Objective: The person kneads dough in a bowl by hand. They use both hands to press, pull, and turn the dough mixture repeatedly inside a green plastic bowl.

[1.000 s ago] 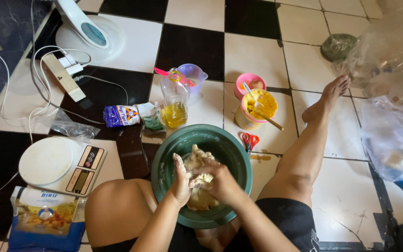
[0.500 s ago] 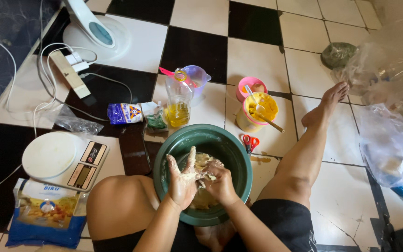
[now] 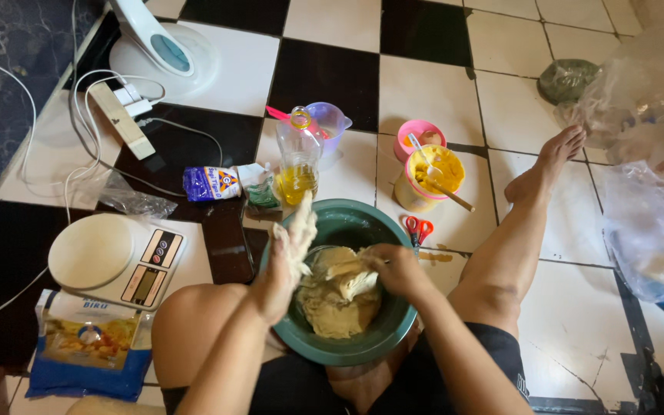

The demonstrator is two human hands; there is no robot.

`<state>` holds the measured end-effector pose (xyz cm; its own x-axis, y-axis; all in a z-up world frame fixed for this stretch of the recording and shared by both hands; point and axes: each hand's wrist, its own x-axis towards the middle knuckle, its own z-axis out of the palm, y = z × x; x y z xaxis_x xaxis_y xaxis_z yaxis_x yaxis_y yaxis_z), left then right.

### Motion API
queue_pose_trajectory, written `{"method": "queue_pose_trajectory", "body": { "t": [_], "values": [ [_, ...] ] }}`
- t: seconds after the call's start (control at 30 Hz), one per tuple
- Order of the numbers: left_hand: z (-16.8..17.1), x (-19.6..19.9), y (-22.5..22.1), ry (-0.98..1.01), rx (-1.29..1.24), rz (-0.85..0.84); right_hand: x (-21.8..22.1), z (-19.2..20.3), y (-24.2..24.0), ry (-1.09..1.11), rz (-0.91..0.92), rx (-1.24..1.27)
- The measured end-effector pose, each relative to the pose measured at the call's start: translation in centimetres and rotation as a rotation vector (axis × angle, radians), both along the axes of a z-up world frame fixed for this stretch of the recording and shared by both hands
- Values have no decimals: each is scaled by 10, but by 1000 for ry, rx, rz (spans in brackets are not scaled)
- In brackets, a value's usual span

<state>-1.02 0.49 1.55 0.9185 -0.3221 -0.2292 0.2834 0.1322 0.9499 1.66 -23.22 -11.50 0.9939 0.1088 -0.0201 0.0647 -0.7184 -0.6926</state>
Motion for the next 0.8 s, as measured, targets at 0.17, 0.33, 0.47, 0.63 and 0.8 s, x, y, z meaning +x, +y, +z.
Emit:
{"method": "queue_pose_trajectory", "body": {
  "t": [0.17,0.33,0.47,0.63,0.8],
  "values": [
    [-7,17,-1,23,79,44,6,45,5,295,13,-160],
    [-123,16,-29,70,823,-224,2,44,32,0,235,-145],
    [-151,4,-54,257,980,-497,-6,34,40,157,371,-275],
    [-108,-5,-44,215,922,-466,-2,-148,5,114,263,-658],
    [-134,1,-50,241,942,-450,-17,-155,-7,250,209,-613]
  ]
}}
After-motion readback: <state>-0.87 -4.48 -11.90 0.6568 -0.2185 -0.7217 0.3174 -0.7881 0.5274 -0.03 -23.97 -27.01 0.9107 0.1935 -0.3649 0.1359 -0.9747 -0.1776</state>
